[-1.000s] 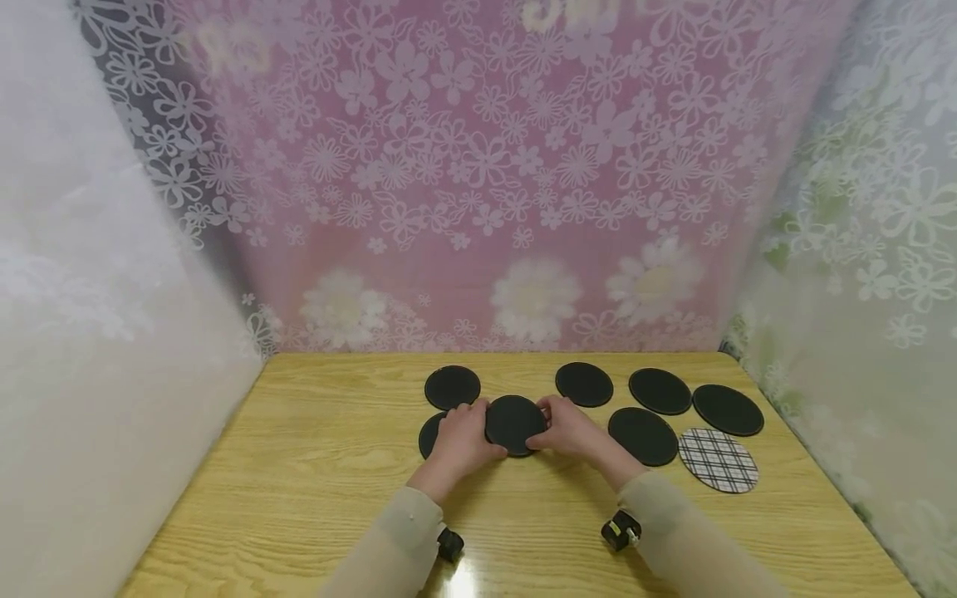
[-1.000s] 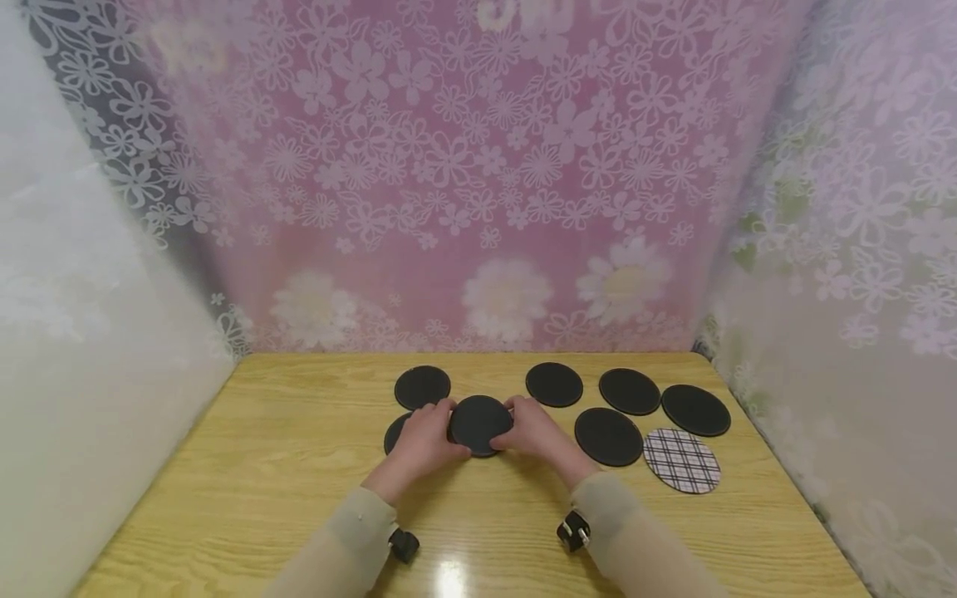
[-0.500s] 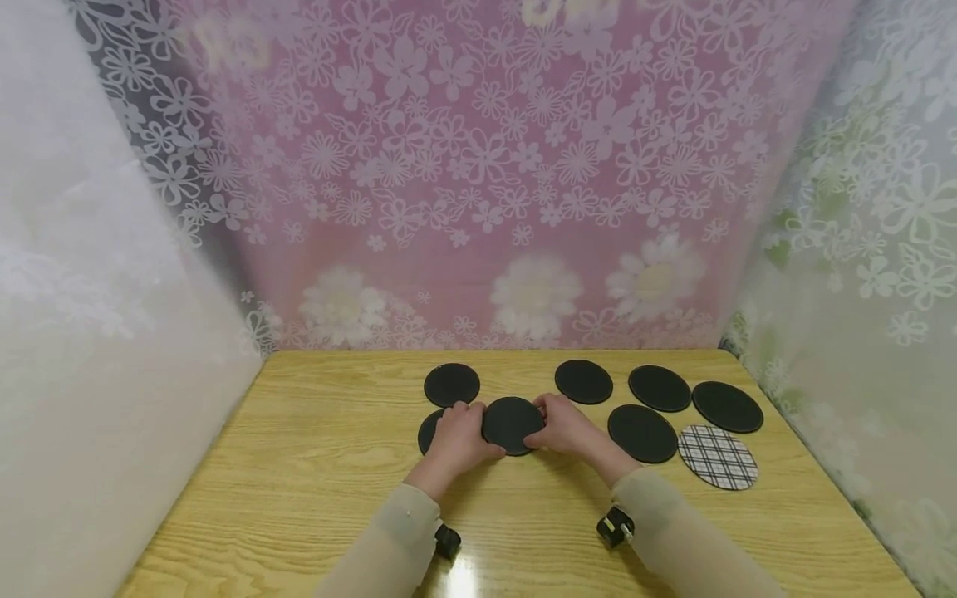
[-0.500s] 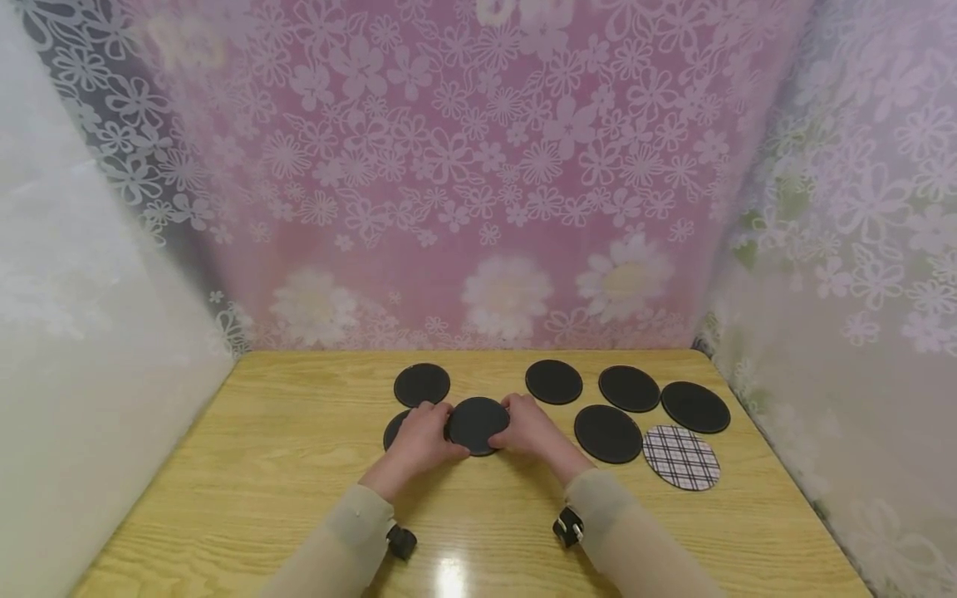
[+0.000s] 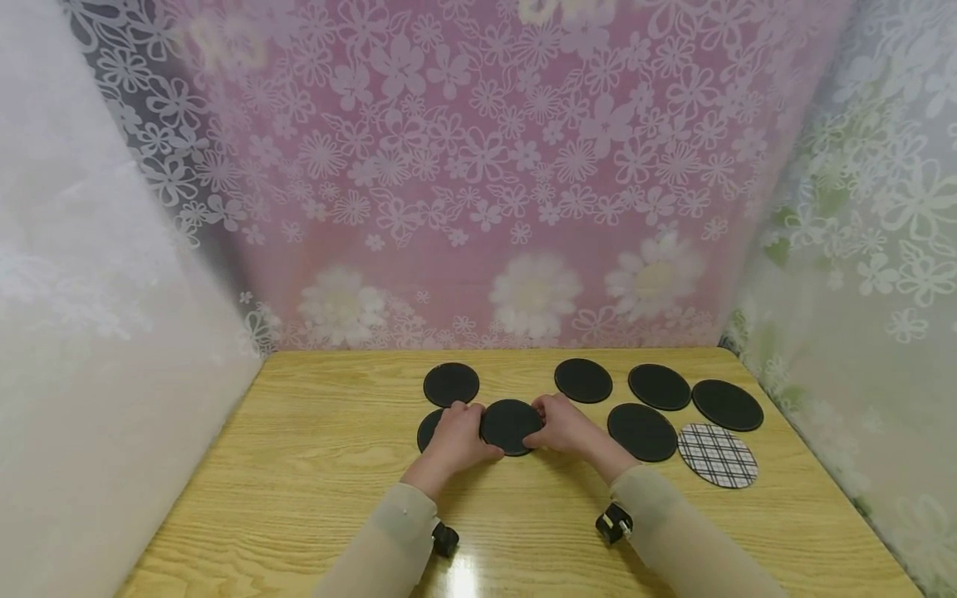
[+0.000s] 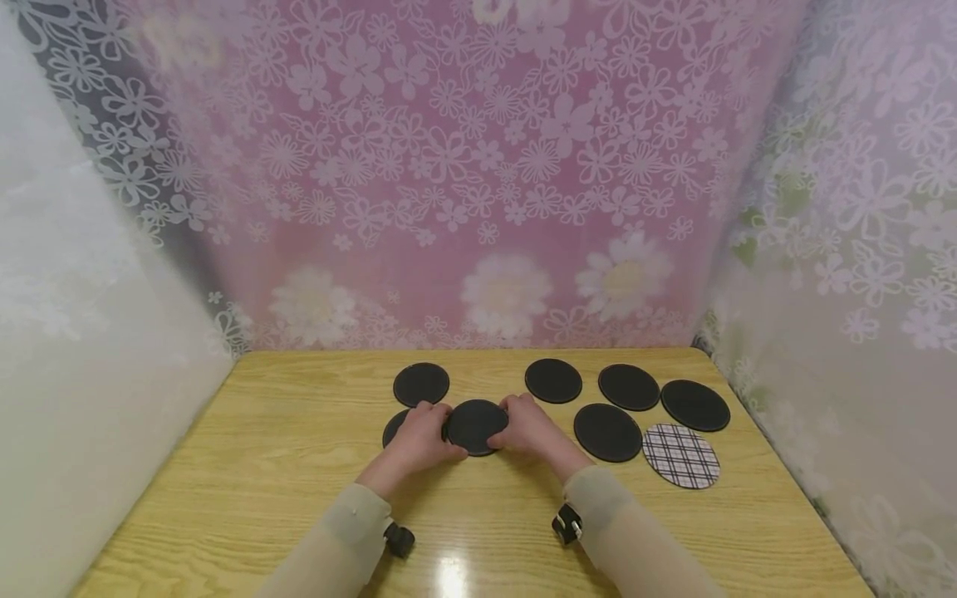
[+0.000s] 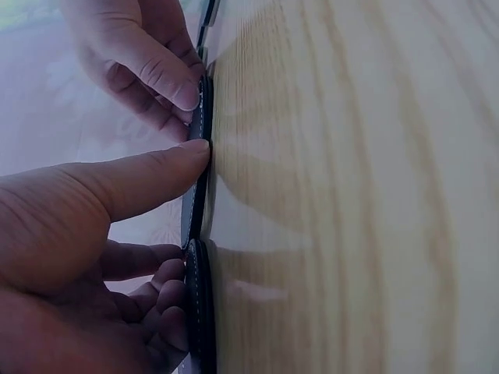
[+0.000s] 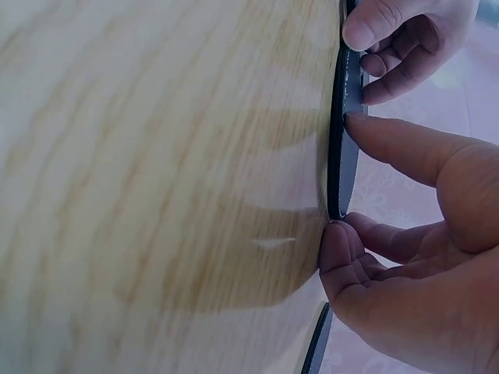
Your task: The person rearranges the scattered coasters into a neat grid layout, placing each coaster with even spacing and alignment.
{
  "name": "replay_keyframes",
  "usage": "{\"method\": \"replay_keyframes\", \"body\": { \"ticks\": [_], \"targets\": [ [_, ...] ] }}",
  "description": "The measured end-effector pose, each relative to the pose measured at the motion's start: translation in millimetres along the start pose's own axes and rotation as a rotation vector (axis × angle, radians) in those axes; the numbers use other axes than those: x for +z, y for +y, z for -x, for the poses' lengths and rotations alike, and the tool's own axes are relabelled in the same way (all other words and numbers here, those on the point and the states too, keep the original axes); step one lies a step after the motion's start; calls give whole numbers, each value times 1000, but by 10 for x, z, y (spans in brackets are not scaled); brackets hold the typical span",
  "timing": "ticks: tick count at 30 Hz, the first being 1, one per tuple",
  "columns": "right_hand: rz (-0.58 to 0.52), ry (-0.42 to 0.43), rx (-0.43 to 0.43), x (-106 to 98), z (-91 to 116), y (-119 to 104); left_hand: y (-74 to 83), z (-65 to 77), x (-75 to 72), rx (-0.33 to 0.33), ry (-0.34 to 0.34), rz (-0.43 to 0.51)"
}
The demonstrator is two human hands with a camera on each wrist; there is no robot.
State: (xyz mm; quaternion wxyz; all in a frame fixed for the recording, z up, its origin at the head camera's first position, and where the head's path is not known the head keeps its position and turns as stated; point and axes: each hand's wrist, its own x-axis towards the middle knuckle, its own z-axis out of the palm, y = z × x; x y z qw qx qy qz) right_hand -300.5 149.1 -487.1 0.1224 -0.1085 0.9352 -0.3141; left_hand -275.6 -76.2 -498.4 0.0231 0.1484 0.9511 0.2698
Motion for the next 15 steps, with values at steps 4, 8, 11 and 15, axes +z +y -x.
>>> {"method": "replay_keyframes", "body": {
  "ticks": [4,8,11,15],
  "targets": [
    [11,-8,-9,-4,-11,16,-3,5,4,-1,-1,3],
    [6,-14,-10,-19,-14,28,-3,10,8,2,0,0],
    [2,-19,-13,-31,-18,28,-10,8,16,3,2,-13],
    [3,-22,-12,-41,-21,24,-8,8,17,4,4,-25]
  ]
}}
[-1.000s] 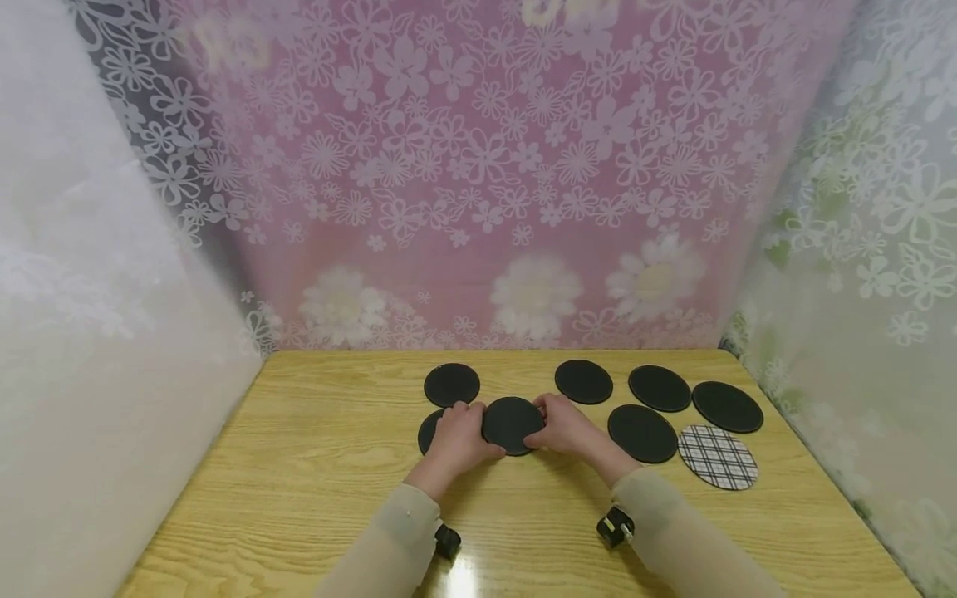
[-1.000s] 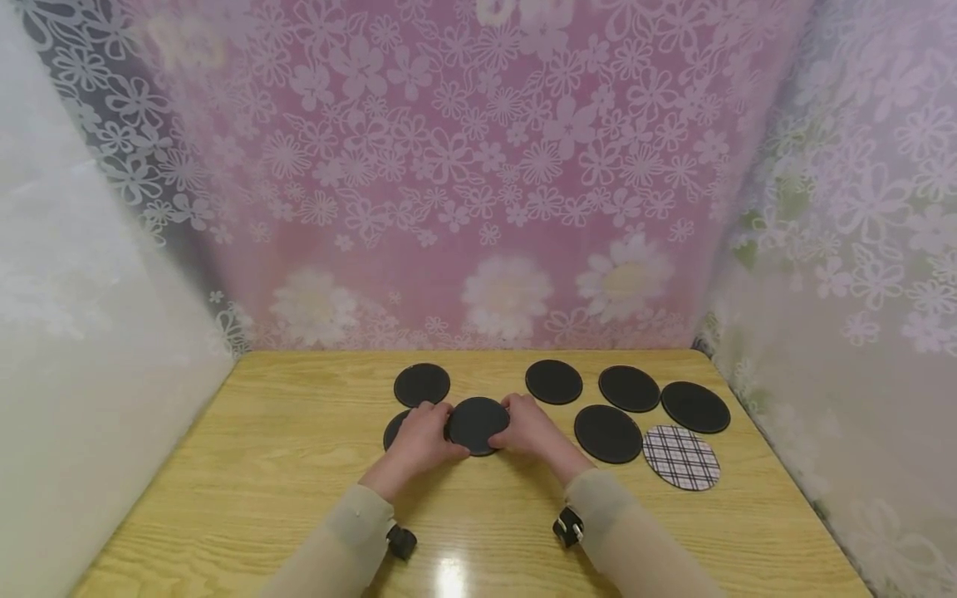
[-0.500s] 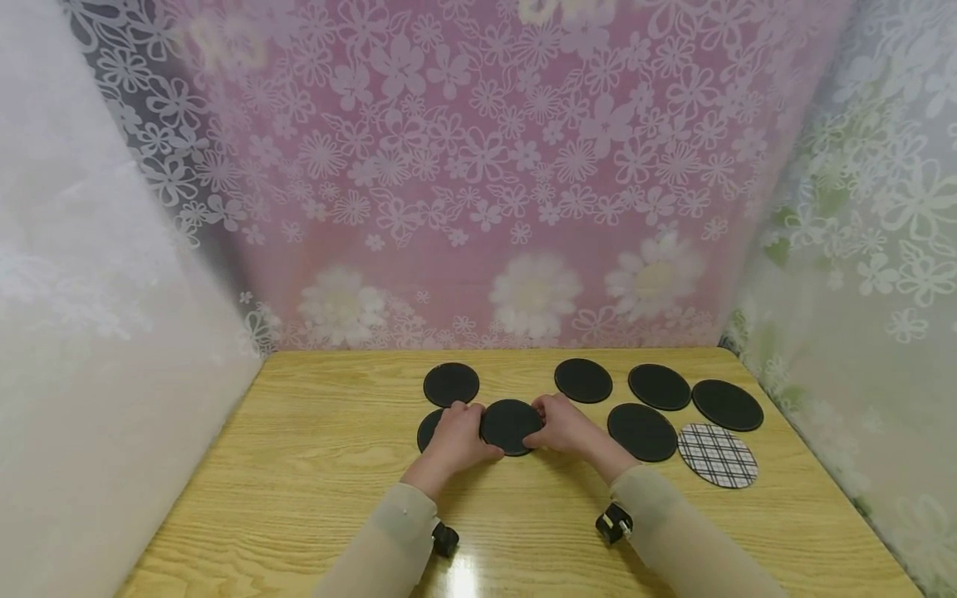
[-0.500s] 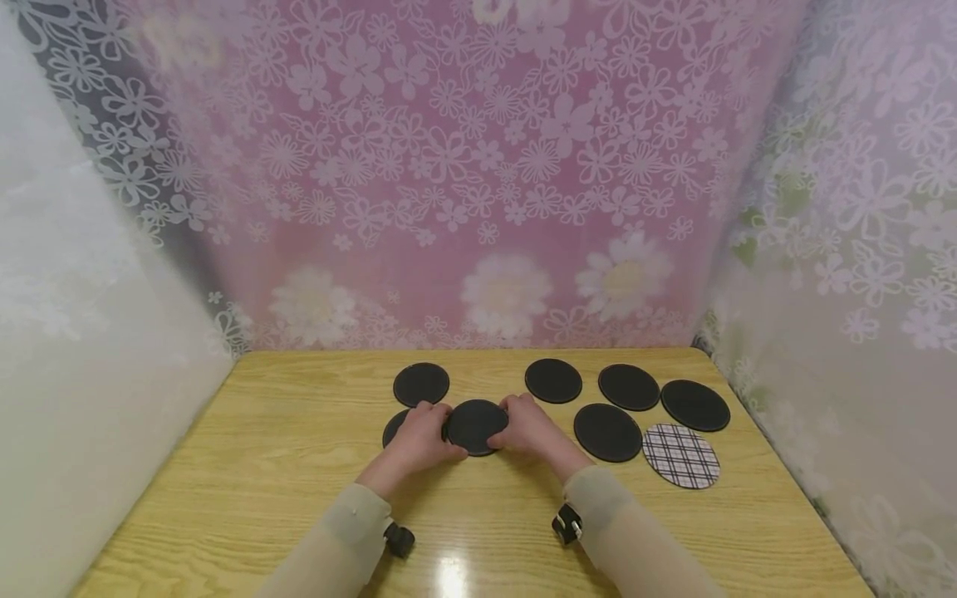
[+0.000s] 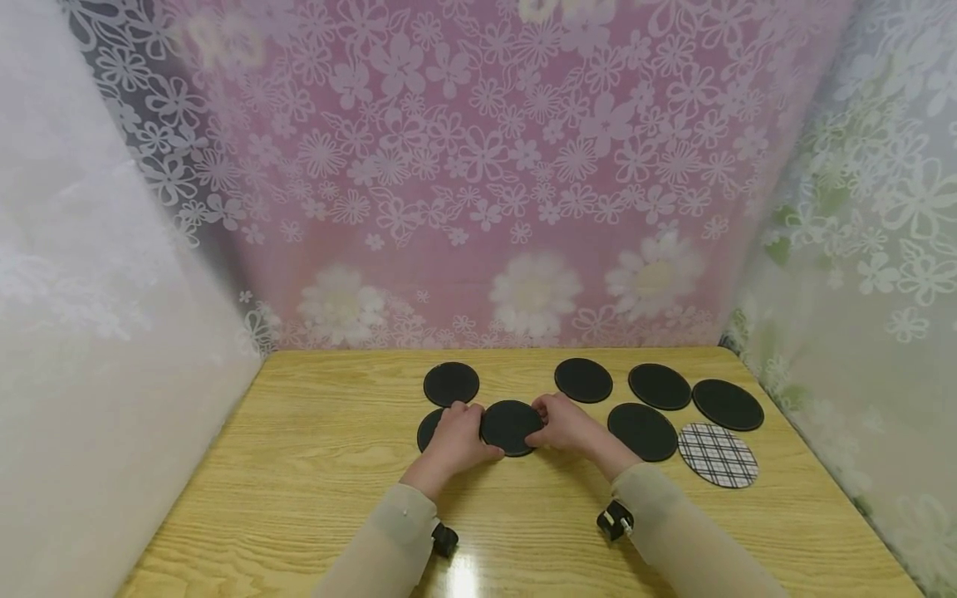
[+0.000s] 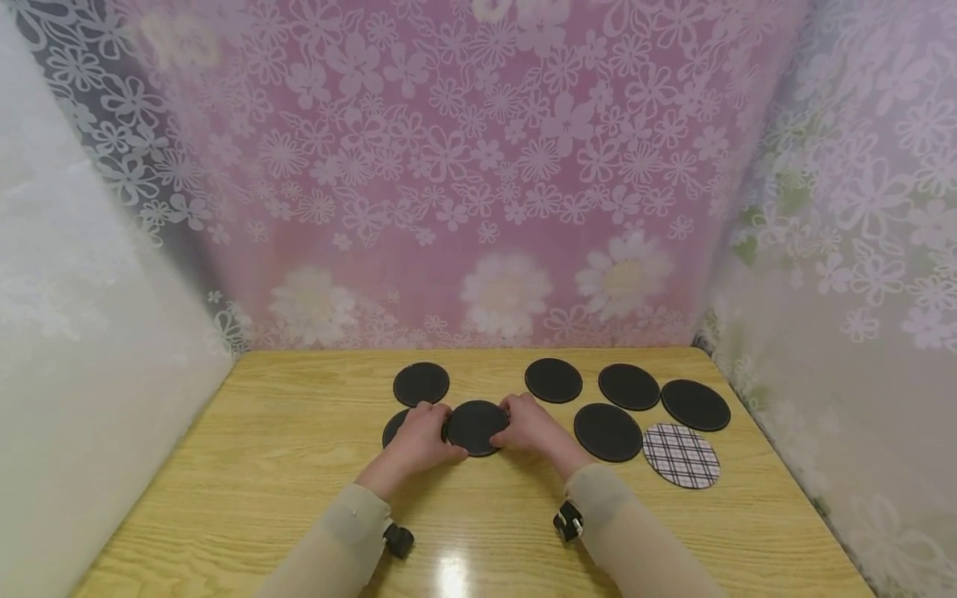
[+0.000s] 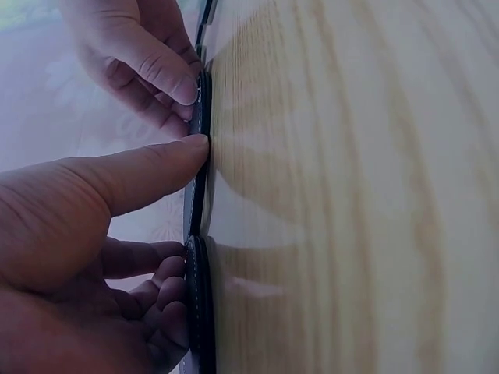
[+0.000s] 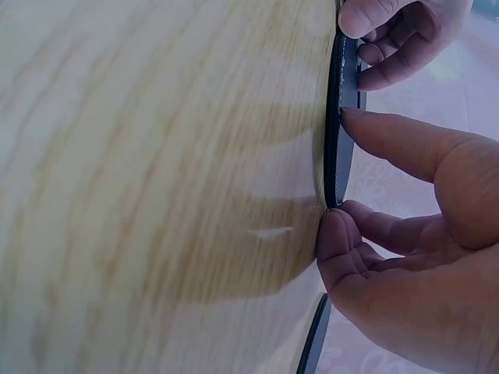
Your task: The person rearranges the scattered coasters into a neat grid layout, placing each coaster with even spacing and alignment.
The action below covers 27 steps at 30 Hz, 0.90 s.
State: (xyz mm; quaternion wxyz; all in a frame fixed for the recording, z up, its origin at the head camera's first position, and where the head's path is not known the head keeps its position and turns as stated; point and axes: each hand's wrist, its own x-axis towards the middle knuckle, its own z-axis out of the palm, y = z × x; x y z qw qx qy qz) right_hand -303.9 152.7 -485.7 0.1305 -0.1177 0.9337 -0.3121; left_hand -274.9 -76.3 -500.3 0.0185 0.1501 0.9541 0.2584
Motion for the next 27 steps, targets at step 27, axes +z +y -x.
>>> {"method": "replay_keyframes", "body": {
  "ticks": [27],
  "targets": [
    [144,107,-57,-198,141,90,165,-16,-83,21,65,75]
  ]
}}
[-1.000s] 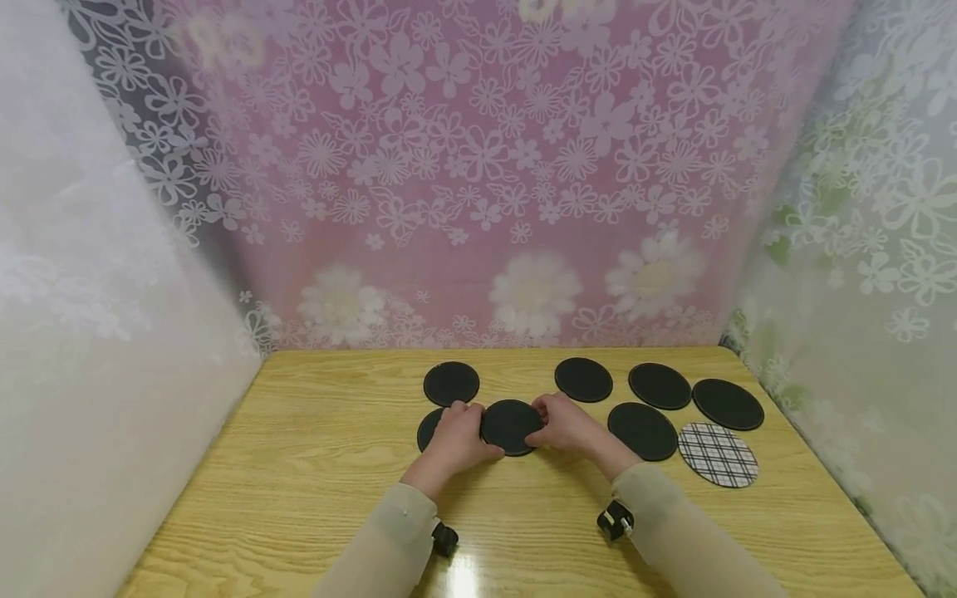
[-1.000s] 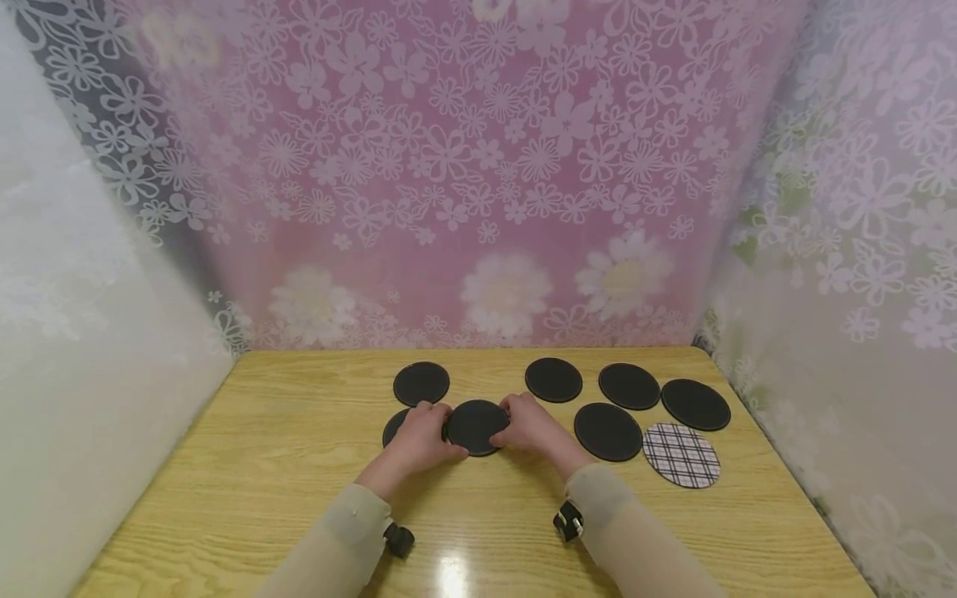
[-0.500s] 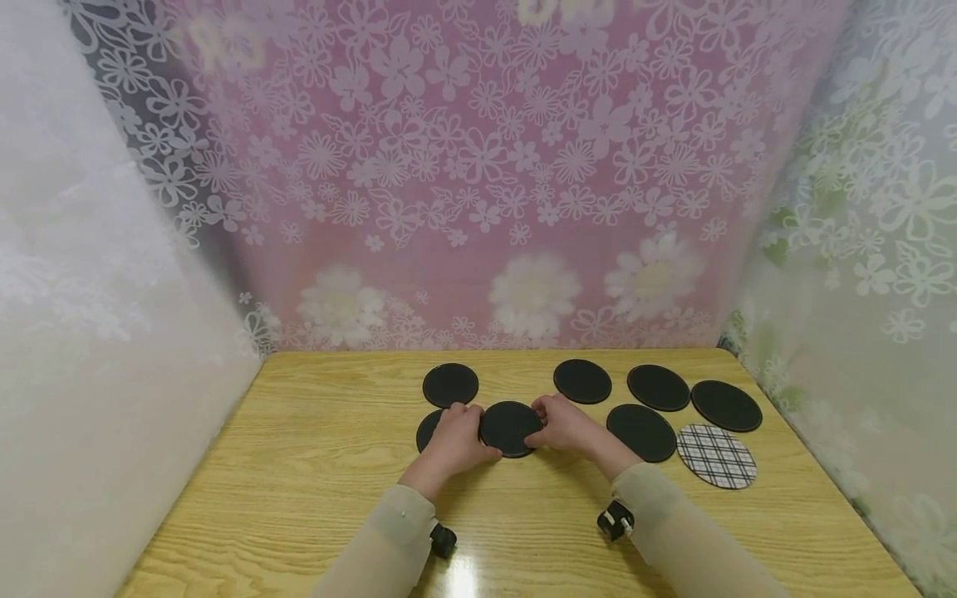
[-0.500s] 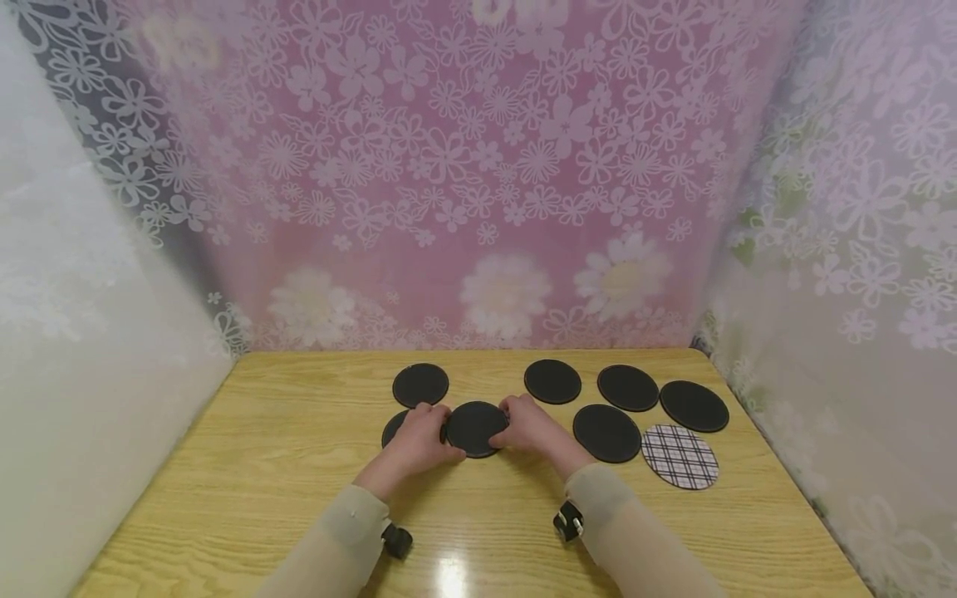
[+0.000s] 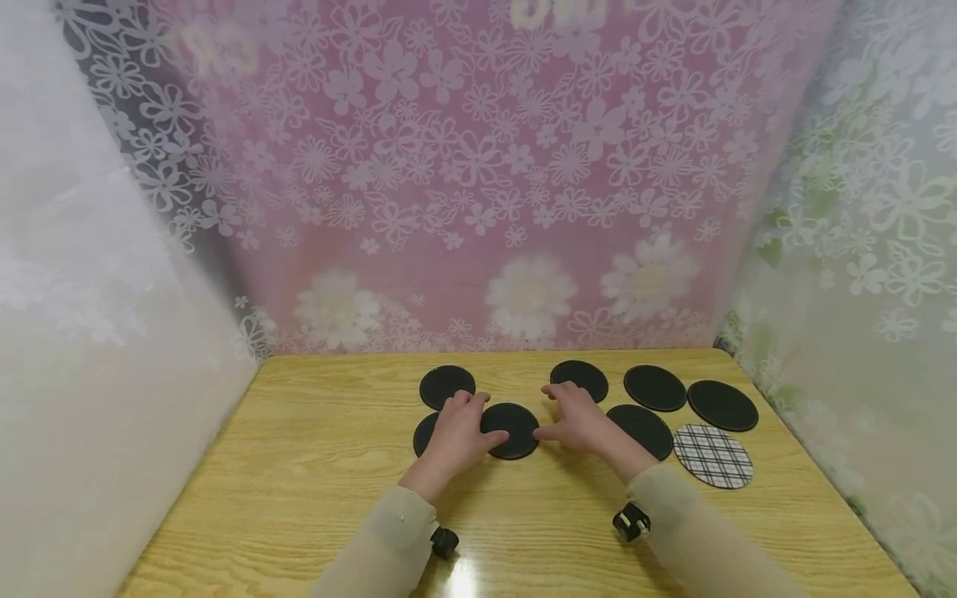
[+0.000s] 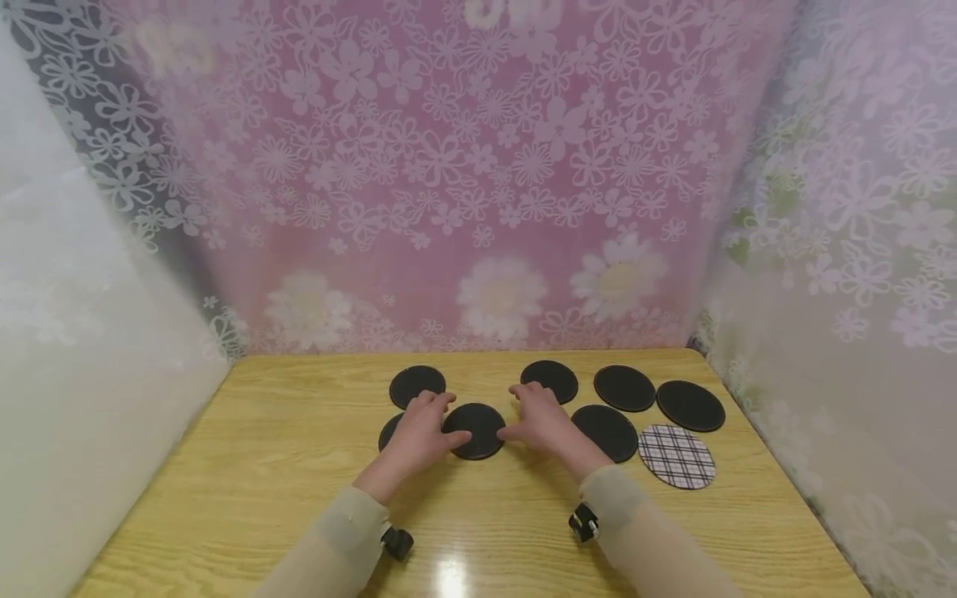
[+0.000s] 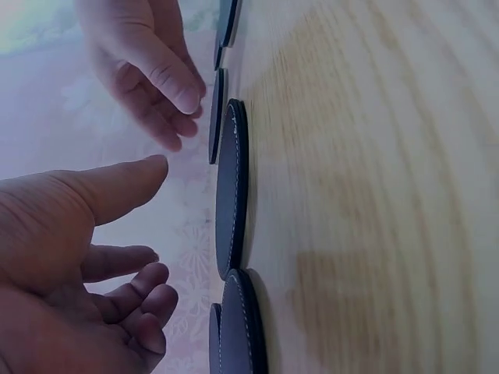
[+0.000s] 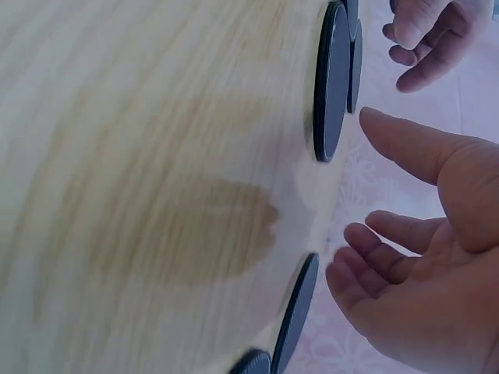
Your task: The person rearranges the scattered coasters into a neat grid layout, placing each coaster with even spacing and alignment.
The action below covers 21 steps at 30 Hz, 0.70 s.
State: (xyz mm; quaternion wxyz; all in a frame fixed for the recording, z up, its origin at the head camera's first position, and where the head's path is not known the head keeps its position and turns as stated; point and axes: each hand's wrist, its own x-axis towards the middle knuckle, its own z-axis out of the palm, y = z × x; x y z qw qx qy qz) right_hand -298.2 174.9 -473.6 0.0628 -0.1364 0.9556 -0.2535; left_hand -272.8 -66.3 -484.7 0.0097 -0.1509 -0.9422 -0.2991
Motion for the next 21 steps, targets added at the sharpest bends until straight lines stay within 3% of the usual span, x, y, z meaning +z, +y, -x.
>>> {"method": "replay_keyframes", "body": {
  "ticks": [10,21],
  "targets": [
    [104,70,-48,-123,70,172,86,-68,21,36,33,-55],
    [189,116,-45,-284,108,413,203,-268,62,58,3,-115]
  ]
}}
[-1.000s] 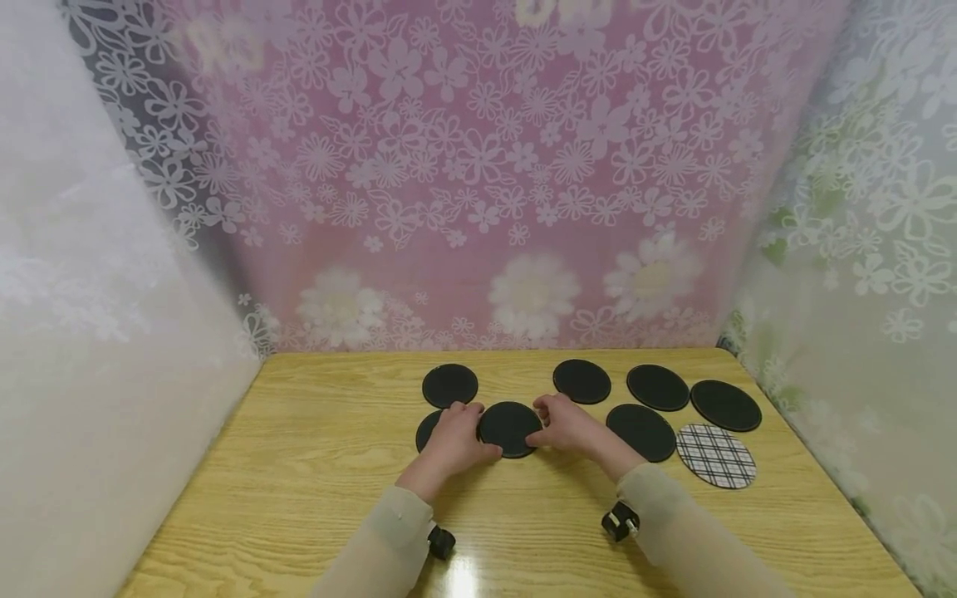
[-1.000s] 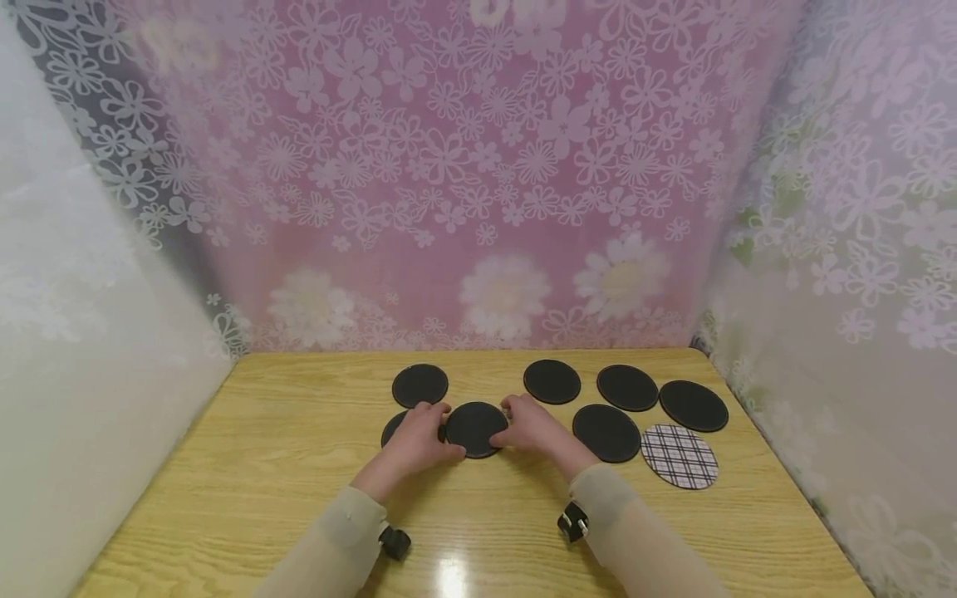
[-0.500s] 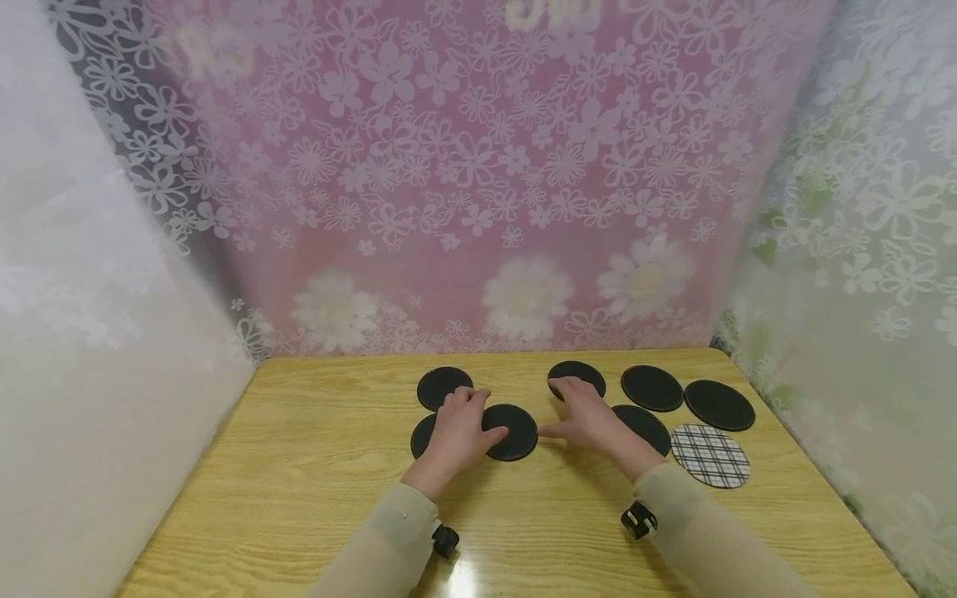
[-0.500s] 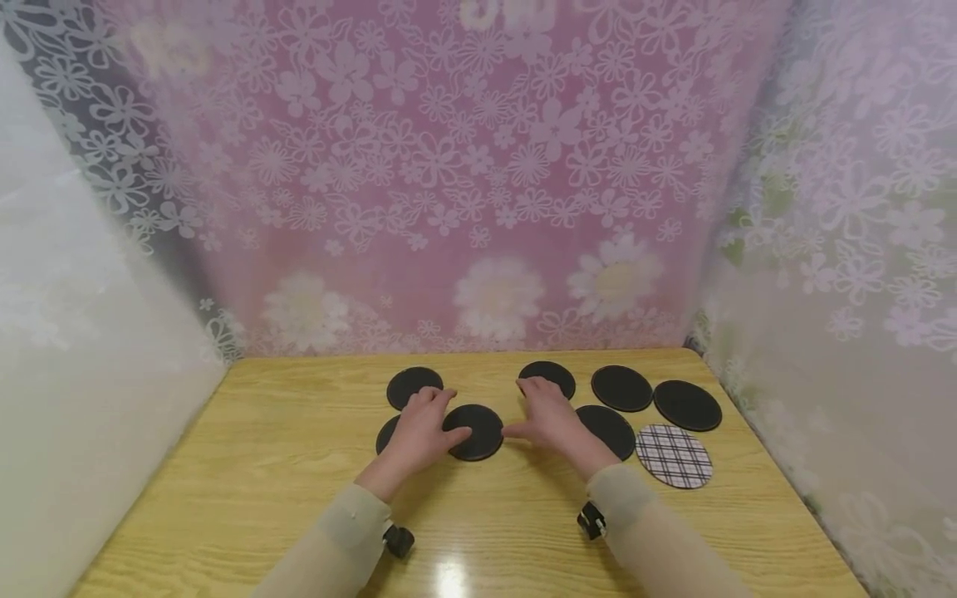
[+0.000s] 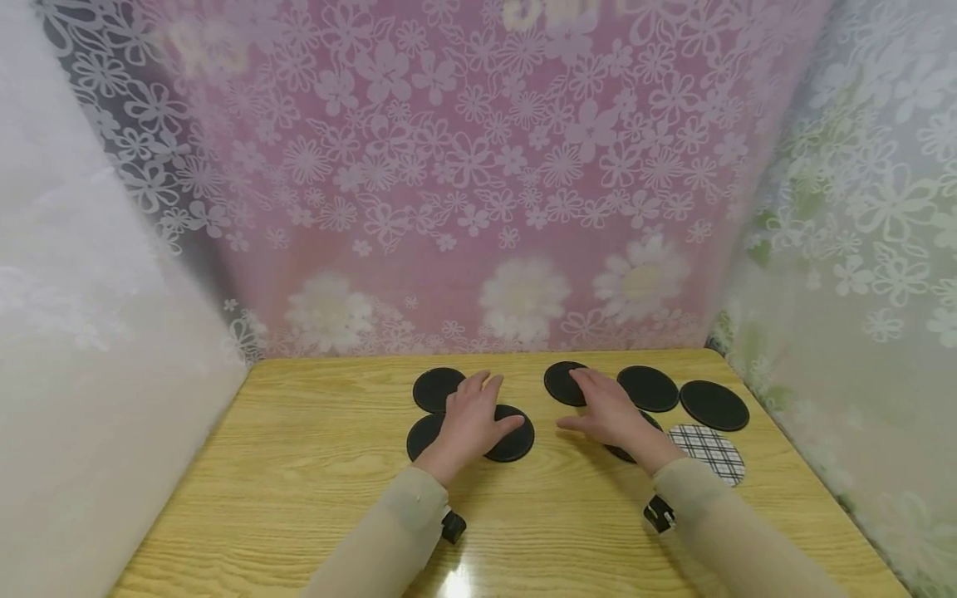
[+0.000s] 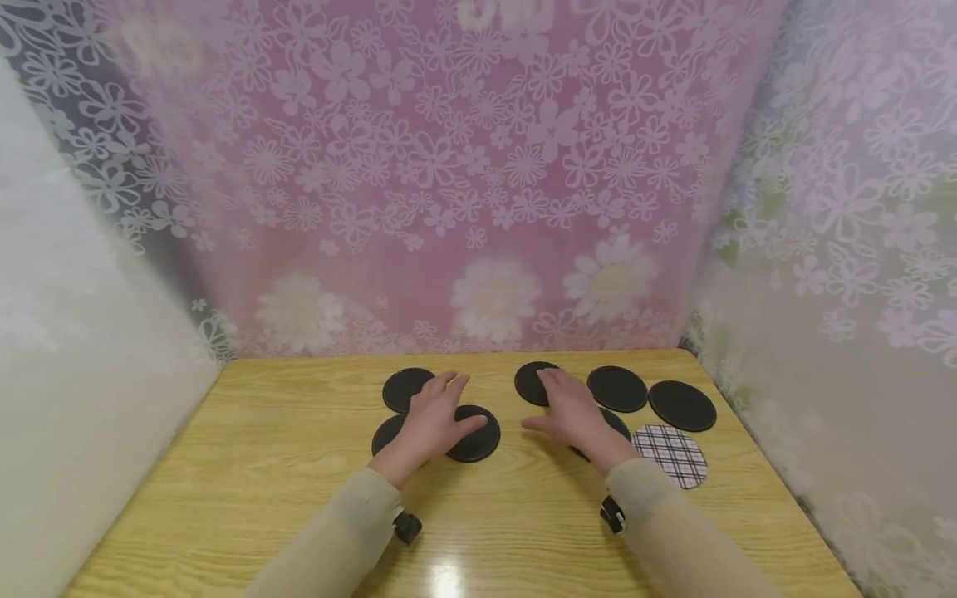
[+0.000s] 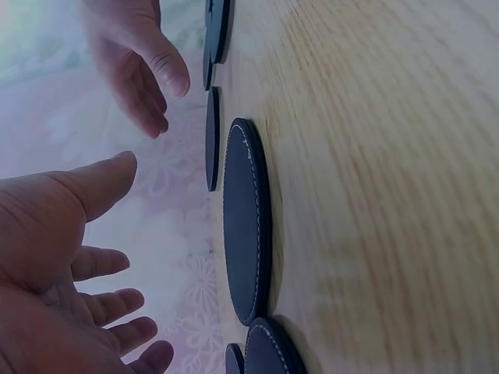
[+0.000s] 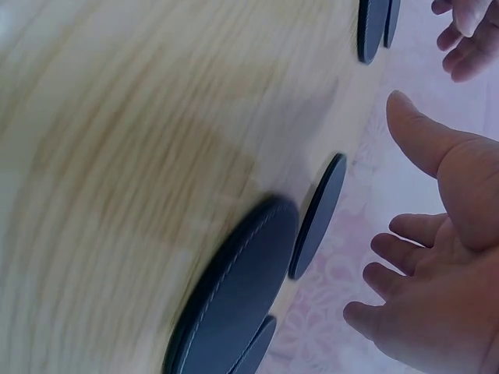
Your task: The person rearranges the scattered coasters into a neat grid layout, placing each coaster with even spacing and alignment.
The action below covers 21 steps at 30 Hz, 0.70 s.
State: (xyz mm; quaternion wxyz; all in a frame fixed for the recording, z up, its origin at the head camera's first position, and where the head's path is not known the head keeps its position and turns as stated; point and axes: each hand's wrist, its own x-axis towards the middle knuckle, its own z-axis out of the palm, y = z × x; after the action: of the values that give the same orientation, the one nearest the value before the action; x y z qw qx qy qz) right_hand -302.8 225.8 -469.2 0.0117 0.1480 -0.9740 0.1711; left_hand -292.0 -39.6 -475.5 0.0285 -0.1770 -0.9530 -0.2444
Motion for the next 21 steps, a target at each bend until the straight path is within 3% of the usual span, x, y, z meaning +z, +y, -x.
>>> {"method": "replay_keyframes", "body": {
  "ticks": [21],
  "targets": [
    [48,-44,56,-104,-76,303,127,-351,129,-7,-65,-37]
  ]
}}
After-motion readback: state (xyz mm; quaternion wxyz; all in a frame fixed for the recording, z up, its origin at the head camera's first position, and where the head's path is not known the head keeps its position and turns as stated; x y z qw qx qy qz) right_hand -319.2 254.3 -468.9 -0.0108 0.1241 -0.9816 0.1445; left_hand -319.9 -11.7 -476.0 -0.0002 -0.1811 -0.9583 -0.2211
